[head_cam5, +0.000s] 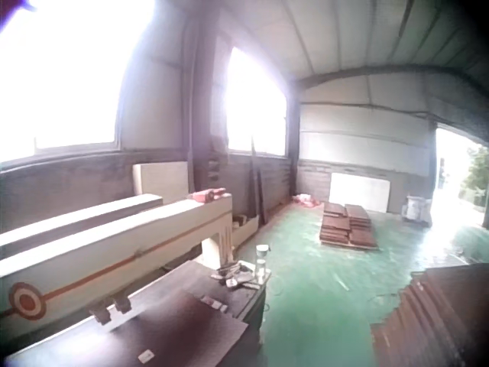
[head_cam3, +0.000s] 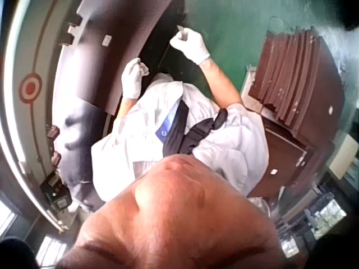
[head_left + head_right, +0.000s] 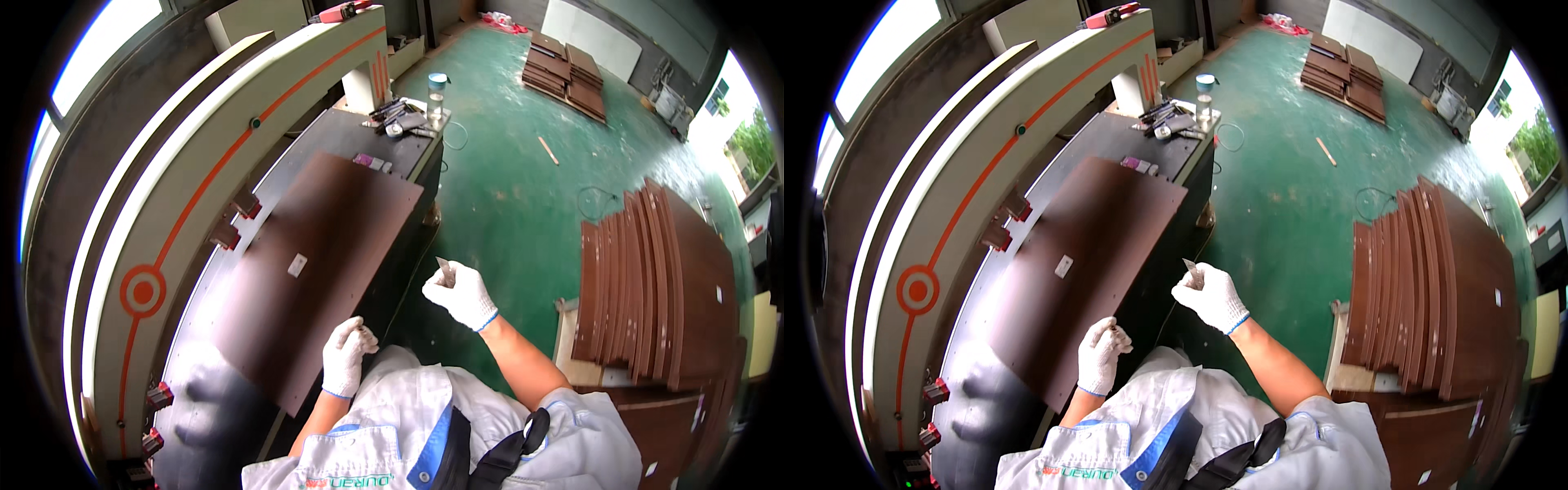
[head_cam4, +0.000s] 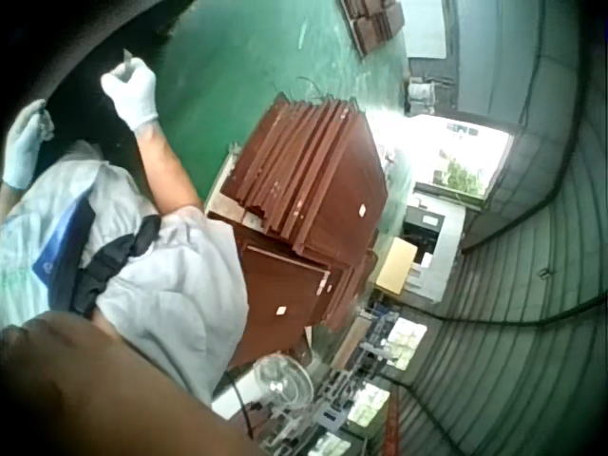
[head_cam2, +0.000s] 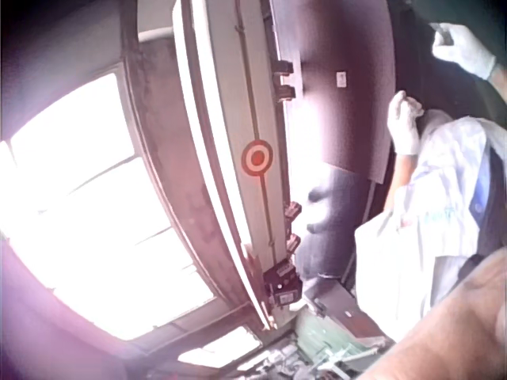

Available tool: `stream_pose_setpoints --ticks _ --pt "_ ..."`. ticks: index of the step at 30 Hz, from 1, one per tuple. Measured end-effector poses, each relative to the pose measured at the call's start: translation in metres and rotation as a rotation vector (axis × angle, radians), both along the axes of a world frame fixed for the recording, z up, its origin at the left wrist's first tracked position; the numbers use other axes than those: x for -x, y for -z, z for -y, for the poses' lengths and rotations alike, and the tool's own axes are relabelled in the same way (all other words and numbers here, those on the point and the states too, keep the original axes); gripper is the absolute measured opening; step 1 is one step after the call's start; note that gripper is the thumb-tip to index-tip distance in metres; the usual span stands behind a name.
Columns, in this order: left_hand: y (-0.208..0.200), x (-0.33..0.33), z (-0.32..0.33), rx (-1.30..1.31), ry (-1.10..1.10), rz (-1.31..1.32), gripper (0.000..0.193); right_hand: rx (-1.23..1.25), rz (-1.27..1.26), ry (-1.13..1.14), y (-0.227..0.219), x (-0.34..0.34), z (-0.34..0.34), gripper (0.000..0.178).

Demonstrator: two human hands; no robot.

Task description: The person cleans wooden panels by applying a substance from a small bottle and rubbing the surface with a white cloth, before stacking them on a table and using an air duster.

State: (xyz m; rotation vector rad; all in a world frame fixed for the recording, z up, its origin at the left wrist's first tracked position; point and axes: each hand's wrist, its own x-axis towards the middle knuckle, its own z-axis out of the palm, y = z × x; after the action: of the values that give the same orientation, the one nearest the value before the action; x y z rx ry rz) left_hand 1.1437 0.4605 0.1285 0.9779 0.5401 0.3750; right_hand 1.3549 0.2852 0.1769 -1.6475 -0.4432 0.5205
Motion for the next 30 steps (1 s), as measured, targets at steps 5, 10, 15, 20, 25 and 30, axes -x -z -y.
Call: stream_pose_setpoints --ticks 5,10,15,20,25,30 --pt "0.028 -0.089 -0.052 -0.086 -0.116 -0.045 0.027 0.087 0.045 0.094 0.023 -0.118 -0.048 0.026" --pt "0.017 -0.218 -0.094 -0.204 -0.045 -0.124 0.036 0.196 0.062 0.187 0.052 -0.226 -0.063 0.028" --pt "0.032 -0.361 -0.132 -0.428 0.125 -0.122 0.028 0.248 -0.051 0.227 0.086 -0.339 -0.087 0.022" --pt "0.043 -0.513 -0.154 -0.773 0.006 -0.201 0.029 0.432 0.218 0.217 0.130 -0.465 -0.141 0.029" --pt "0.073 -0.646 -0.192 -1.024 0.002 -0.363 0.026 0.652 0.402 0.091 0.128 -0.557 -0.207 0.026" --pt "0.094 -0.744 -0.224 -1.257 0.053 -0.550 0.025 0.693 0.417 -0.079 0.153 -0.597 -0.231 0.026"
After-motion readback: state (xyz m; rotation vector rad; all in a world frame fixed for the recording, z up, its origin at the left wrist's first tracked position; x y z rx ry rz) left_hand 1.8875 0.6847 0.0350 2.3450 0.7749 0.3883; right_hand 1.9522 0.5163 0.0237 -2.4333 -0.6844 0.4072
